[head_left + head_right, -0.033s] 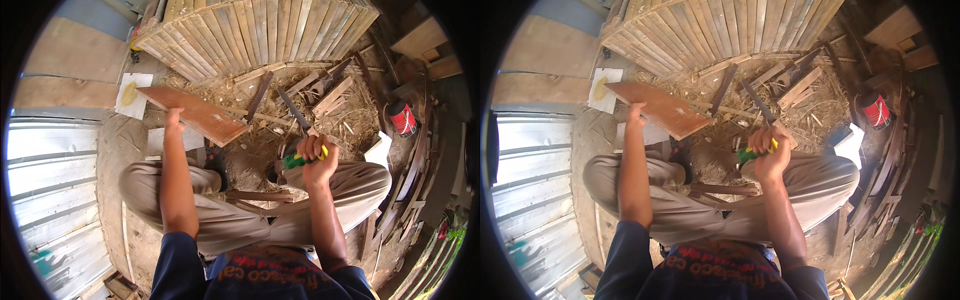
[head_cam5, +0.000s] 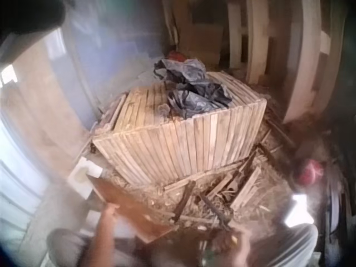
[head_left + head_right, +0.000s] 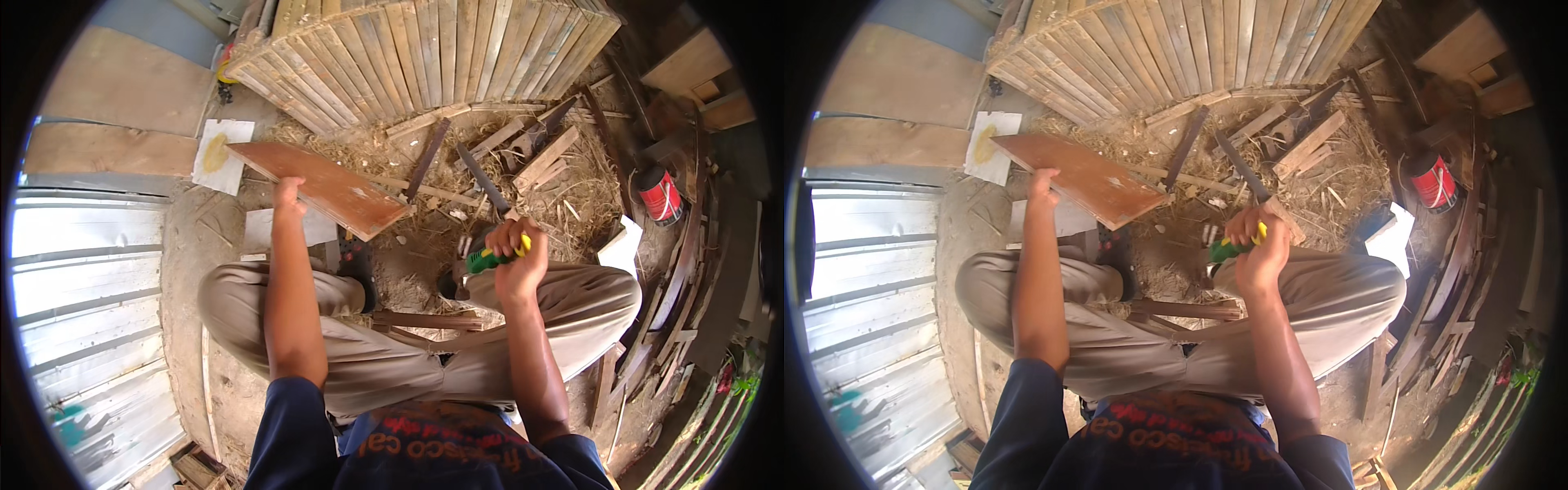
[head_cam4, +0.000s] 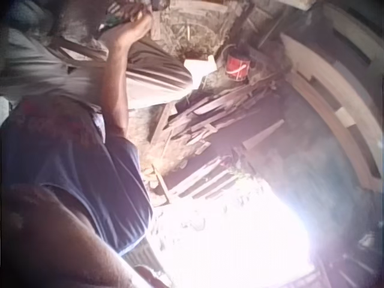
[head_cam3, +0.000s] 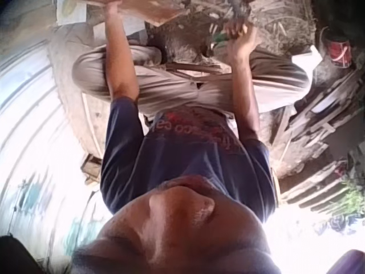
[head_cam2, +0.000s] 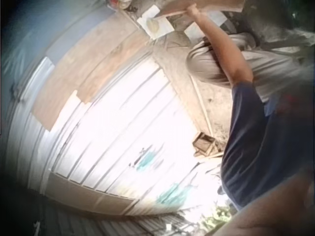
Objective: The person sits on the floor and uses a scraper to remove material from a rectangular wooden board. They flip the board and continue scraping, then set it aside and scrape a smaller wooden piece and a longer plank using the same tool.
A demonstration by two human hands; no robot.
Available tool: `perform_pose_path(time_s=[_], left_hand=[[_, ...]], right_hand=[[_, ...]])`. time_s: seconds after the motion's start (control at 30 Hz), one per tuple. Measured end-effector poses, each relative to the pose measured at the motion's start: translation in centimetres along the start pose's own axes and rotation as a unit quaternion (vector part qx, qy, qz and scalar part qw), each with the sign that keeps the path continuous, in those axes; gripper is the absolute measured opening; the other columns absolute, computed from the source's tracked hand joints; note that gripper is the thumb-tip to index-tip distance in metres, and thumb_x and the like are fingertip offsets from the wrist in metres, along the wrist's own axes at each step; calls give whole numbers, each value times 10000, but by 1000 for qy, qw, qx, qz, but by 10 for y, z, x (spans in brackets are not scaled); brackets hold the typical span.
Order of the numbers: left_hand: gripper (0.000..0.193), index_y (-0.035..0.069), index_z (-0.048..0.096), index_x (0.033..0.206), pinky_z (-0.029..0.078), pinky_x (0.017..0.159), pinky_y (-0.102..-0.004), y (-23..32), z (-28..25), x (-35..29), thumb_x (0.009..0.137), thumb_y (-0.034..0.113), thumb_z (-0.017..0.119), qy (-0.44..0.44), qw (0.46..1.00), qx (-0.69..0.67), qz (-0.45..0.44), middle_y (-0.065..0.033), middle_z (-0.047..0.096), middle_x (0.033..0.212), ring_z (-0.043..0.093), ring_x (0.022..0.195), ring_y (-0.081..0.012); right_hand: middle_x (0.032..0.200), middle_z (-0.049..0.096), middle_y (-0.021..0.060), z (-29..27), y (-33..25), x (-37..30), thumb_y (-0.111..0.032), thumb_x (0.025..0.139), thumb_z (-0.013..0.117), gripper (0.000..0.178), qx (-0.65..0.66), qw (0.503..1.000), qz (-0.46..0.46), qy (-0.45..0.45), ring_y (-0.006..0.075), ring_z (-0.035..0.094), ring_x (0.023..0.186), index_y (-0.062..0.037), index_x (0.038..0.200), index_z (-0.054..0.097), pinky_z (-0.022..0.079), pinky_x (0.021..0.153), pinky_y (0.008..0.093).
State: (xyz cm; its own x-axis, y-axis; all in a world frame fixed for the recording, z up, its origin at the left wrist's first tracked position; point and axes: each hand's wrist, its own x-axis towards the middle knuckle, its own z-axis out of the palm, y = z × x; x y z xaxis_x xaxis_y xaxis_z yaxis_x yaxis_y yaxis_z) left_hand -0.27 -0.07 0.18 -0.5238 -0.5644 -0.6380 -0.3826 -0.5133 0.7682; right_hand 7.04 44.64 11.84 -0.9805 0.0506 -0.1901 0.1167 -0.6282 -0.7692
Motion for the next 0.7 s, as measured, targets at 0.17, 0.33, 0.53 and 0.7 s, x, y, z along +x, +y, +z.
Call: perform_pose_path(time_s=[0.17, 0.33, 0.53, 0.7], left_hand=[[711, 108, 482, 1409, 444, 1001, -582, -17, 0, -17, 734, -99, 572, 41, 998, -43, 26, -121, 544, 1346, 555, 1212, -346], [846, 176, 415, 1474, 454, 943, -611, -32, -4, -52, 697, -143, 514, 53, 988, -144, 28, -108, 505, 1378, 552, 1205, -365], [754, 125, 481, 1408, 489, 989, -575, -6, -16, -131, 704, -140, 522, -16, 965, -252, 75, -107, 559, 1307, 578, 1190, -354], [640, 43, 521, 1340, 501, 1021, -522, 18, -32, -189, 719, -108, 536, -51, 933, -329, 134, -128, 589, 1265, 574, 1211, -346]], right_hand=[[658, 496, -73, -16, 42, -5, -216, 979, 715, 340, -203, 976, 10, 78, 18, 405, 616, -101, 722, 524, 309, 541, 210], [800, 539, -30, -8, 54, 15, -136, 942, 742, 225, -232, 970, -48, 42, 28, 441, 678, -77, 924, 526, 371, 567, 227], [819, 525, 18, -24, 45, 80, -109, 932, 721, 229, -393, 919, -35, 20, 91, 461, 731, -38, 950, 503, 406, 621, 290], [842, 543, 75, -67, 67, 106, -82, 923, 644, 196, -381, 916, -66, 111, 179, 529, 688, -6, 1071, 541, 464, 635, 333]])
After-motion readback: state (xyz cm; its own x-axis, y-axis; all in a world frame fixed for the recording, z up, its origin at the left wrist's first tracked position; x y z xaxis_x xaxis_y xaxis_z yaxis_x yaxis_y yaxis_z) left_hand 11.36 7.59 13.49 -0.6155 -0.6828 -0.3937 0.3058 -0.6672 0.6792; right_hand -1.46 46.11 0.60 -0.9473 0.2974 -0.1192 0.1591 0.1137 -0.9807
